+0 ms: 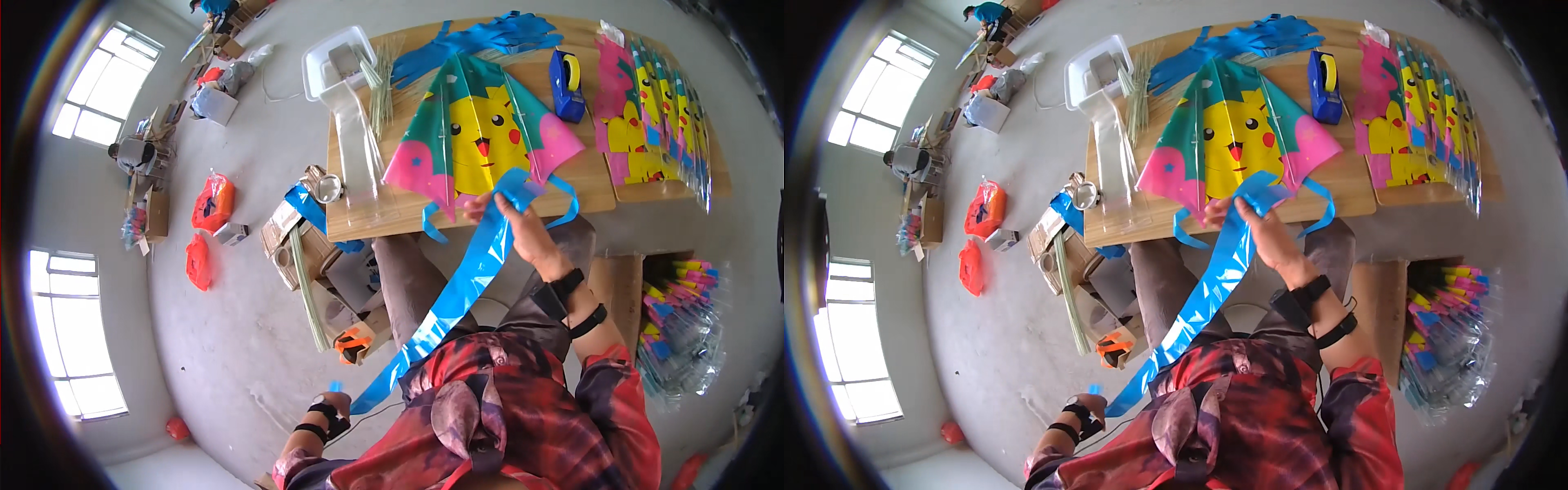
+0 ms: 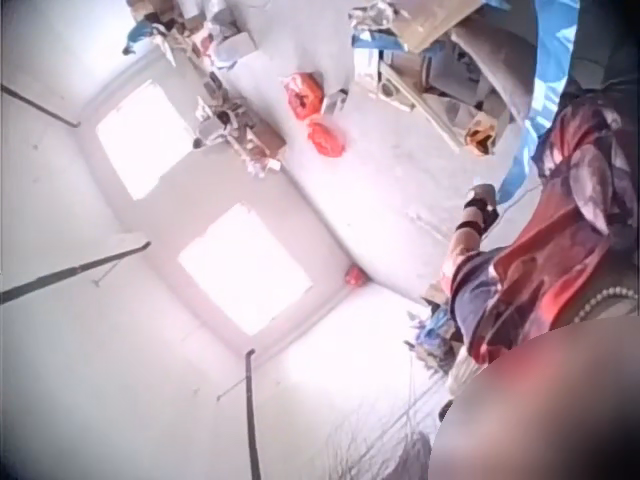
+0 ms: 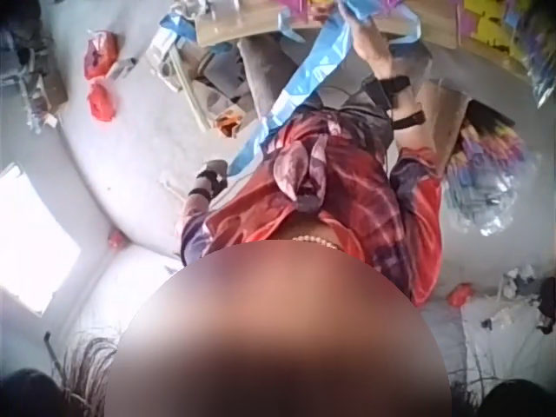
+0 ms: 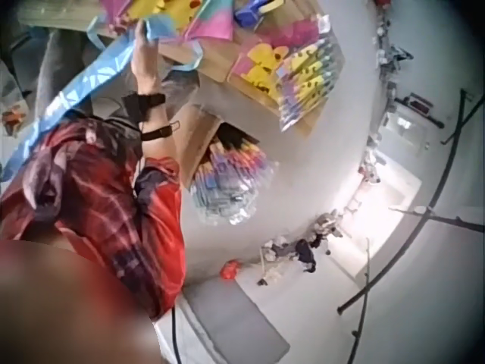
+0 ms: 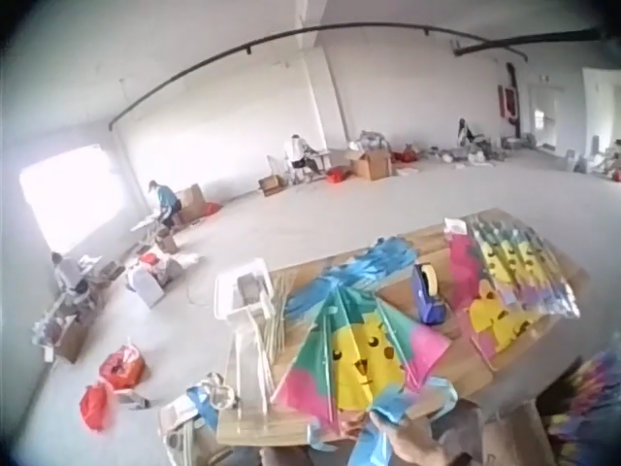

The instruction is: Assemble a kite by attaching structural sticks and decorative ribbons to the kite body using tape.

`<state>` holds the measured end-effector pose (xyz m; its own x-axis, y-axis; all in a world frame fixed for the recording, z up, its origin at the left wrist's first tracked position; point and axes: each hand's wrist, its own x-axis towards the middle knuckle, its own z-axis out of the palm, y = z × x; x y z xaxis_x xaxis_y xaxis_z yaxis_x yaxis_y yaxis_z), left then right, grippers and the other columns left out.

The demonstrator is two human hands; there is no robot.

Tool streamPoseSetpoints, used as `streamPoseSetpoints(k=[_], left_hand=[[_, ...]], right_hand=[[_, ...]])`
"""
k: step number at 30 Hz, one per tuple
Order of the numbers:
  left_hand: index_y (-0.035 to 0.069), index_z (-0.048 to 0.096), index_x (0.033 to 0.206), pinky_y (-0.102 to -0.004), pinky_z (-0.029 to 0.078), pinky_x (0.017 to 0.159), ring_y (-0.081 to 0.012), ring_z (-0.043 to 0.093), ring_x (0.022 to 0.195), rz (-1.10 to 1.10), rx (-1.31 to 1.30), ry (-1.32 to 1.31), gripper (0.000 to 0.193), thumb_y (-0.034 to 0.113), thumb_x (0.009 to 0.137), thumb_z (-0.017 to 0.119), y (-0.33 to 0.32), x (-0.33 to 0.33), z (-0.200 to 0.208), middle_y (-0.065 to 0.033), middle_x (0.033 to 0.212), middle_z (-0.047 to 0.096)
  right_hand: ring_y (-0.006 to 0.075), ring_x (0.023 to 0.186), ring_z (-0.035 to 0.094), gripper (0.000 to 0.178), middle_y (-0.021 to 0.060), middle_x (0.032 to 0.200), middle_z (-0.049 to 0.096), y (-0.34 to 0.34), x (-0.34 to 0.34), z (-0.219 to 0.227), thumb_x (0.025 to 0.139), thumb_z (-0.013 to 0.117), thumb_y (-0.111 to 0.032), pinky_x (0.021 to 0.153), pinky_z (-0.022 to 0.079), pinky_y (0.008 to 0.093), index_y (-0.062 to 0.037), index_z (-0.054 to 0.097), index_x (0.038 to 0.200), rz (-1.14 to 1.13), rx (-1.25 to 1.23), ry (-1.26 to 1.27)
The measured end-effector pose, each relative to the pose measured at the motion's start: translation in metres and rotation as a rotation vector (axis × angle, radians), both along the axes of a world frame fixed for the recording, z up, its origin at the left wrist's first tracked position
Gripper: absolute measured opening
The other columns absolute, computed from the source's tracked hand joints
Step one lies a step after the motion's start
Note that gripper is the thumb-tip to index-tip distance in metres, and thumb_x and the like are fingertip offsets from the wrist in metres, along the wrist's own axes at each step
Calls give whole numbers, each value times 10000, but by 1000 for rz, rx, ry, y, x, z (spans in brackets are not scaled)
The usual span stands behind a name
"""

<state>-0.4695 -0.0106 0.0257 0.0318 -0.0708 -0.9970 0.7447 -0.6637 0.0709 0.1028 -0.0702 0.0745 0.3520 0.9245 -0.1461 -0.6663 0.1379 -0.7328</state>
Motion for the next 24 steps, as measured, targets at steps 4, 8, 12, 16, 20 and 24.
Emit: streamPoseSetpoints(k=[4,8,12,16,20,24], left_hand=[[69,738,1059,-471,557,809,-336,708,983,-83,349,-372,555,438,664,863,12,105,55,-152,992,731],[19,696,1061,-426,522,801,-300,691,924,729,386,-899,376,382,967,661,32,259,119,-164,936,700],[-9,659,1137,-376,529,724,-200,663,844,1021,-166,-1245,490,457,1046,540,34,324,53,-114,981,707],[12,573,1312,-330,539,674,-163,665,866,1392,-1029,-843,464,399,1056,541,19,376,38,-106,1177,688],[23,602,1294,-228,507,491,-140,693,743,1408,-782,-896,414,355,1050,558,5,414,56,-104,1191,698],[13,615,1293,-246,546,540,-157,705,810,1474,-787,-908,377,303,1065,538,7,430,37,-107,1206,697]], right_hand=[[283,1056,706,300,149,1110,691,-18,-15,-9,1101,453,-238,927,573,393,16,598,1170,222,1,-204],[255,976,721,250,134,1015,691,-24,-31,1,1102,448,-186,846,589,366,19,579,1159,380,-34,-279],[225,942,717,242,113,990,704,-35,-44,7,1101,451,-201,822,581,354,-13,587,1173,532,-79,-491],[208,929,713,239,102,1019,704,-60,-40,-26,1095,461,-202,823,582,349,-22,584,1191,463,-60,-828],[240,902,727,251,133,1032,706,-79,-33,-34,1086,478,-196,811,599,379,8,583,1188,546,-281,-312],[257,893,736,263,148,1010,717,-88,-28,-42,1084,491,-203,817,606,393,24,587,1176,529,-335,-184]])
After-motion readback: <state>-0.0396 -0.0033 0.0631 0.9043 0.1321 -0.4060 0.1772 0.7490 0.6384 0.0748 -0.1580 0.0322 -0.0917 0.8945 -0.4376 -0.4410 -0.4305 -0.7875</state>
